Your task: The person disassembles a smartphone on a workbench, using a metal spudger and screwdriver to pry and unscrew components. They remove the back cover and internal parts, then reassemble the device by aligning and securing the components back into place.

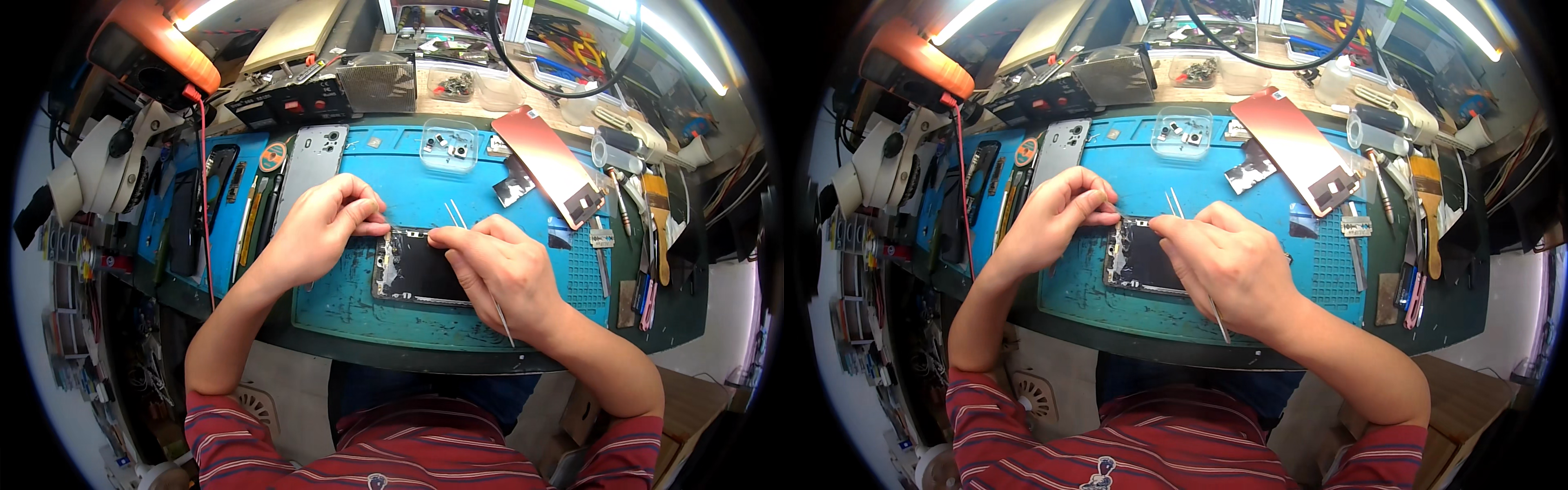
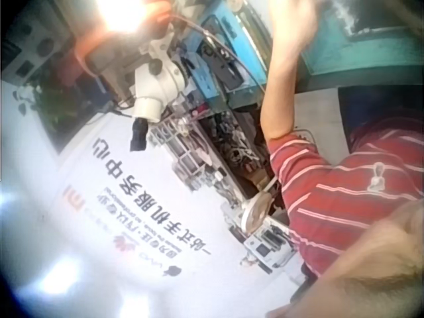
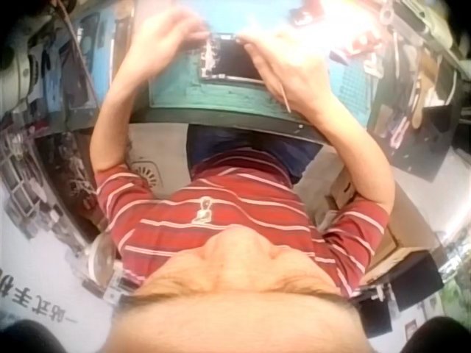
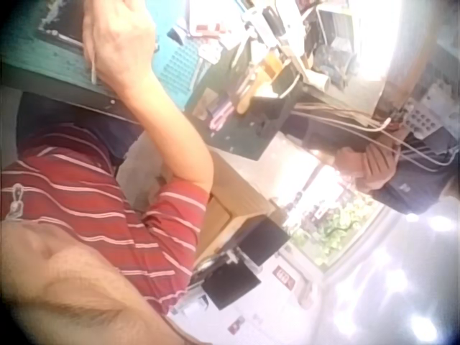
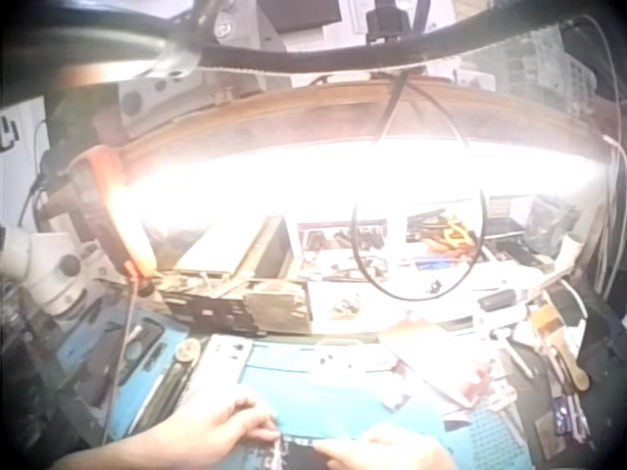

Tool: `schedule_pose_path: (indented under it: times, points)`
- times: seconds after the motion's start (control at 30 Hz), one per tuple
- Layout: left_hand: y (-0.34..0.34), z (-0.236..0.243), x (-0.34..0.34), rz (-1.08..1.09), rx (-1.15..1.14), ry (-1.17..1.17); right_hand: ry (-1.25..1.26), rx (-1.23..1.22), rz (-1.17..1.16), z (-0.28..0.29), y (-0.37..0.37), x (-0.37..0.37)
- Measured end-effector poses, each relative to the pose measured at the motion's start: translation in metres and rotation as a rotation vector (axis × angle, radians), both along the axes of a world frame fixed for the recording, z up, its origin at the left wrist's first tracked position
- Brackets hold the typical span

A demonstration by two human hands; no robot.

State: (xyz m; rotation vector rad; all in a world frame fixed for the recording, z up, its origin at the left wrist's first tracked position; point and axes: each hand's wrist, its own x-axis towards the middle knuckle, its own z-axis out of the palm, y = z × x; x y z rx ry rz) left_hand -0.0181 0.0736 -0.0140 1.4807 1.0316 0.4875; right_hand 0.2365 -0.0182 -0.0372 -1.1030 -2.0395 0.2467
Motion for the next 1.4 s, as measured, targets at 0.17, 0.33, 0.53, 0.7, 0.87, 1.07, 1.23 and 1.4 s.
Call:
schedule_pose_path:
  times: [0.17,0.33,0.53,0.7,0.87,1.07,1.23,1.4]
  points:
    - [0.003,-0.009,-0.007,0.085,-0.03,-0.172,0.0,-0.01,-0.002,-0.001,0.0,0.0]
    - [-0.006,0.012,-0.004,0.188,-0.024,-0.169,-0.025,-0.003,-0.002,0.0,-0.001,0.001]
    - [-0.026,0.027,-0.056,0.26,-0.096,-0.293,-0.075,0.086,0.016,-0.001,-0.003,-0.001]
    - [-0.074,0.039,-0.068,0.343,-0.049,-0.179,-0.122,0.178,0.033,-0.006,-0.003,-0.002]
    - [-0.111,0.031,-0.088,0.301,-0.199,-0.351,-0.138,0.356,0.047,0.002,-0.006,0.003]
    - [-0.163,0.0,-0.072,0.226,-0.476,-0.649,-0.072,0.467,0.239,0.019,-0.035,-0.011]
    - [-0.196,-0.032,-0.011,0.273,-0.599,-0.762,0.067,0.288,0.344,0.017,-0.087,-0.045]
    - [-0.215,-0.044,0.01,0.214,-0.58,-0.898,0.067,0.143,0.218,0.013,-0.112,-0.044]
